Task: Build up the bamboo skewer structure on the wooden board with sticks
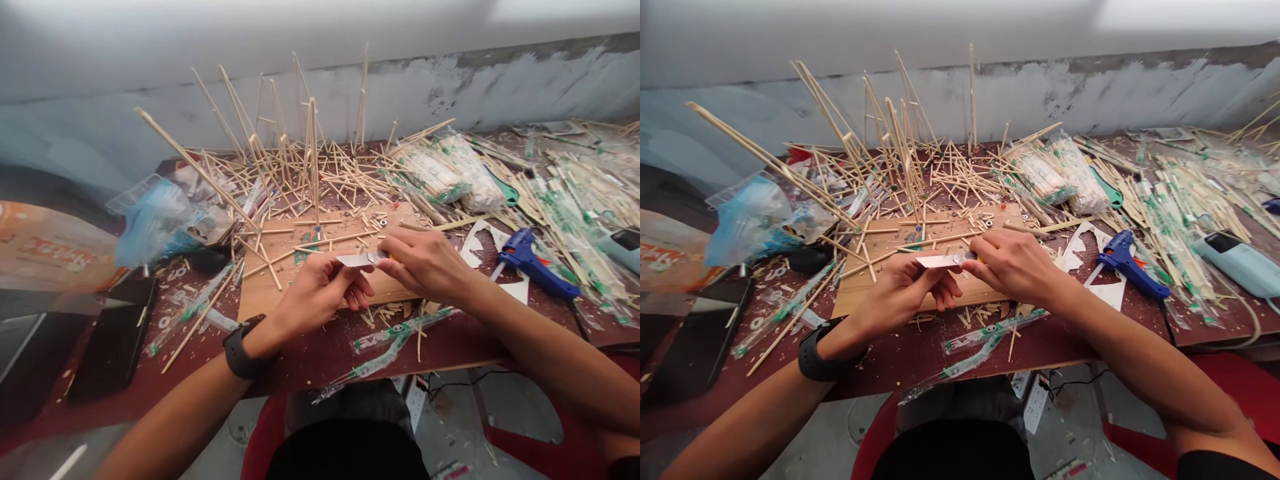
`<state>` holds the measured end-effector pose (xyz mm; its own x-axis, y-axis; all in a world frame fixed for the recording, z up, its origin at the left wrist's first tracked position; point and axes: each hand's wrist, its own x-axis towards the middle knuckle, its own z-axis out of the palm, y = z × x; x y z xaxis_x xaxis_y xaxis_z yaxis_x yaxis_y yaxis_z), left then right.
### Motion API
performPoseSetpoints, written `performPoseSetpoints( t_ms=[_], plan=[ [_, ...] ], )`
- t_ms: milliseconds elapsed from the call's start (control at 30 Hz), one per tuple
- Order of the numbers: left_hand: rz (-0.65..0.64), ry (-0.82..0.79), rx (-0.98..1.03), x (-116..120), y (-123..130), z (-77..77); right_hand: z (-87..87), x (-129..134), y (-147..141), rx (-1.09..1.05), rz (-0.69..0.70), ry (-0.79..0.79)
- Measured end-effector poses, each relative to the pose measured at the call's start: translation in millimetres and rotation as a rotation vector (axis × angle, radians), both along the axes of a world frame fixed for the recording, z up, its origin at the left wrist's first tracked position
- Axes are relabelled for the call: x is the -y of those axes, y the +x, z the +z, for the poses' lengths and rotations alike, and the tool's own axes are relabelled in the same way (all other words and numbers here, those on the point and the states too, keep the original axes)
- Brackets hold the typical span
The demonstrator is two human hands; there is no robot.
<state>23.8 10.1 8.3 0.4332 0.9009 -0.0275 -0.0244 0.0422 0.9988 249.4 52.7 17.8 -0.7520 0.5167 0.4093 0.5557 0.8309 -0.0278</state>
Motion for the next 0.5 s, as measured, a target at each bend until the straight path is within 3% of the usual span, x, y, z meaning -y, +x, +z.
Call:
performPoseSetpoints(
  t_ms=[300, 500],
  plan=[
    [0.046, 0.043, -0.001, 6.3, 4.7, 1.0, -6.0, 11.4, -5.6, -0.057, -0.108, 0.086],
    [0.005, -0.055, 0.102, 9.6, 5.4, 7.4, -5.0, 14.4, -6.4, -0.057, -0.192, 0.267]
  ],
)
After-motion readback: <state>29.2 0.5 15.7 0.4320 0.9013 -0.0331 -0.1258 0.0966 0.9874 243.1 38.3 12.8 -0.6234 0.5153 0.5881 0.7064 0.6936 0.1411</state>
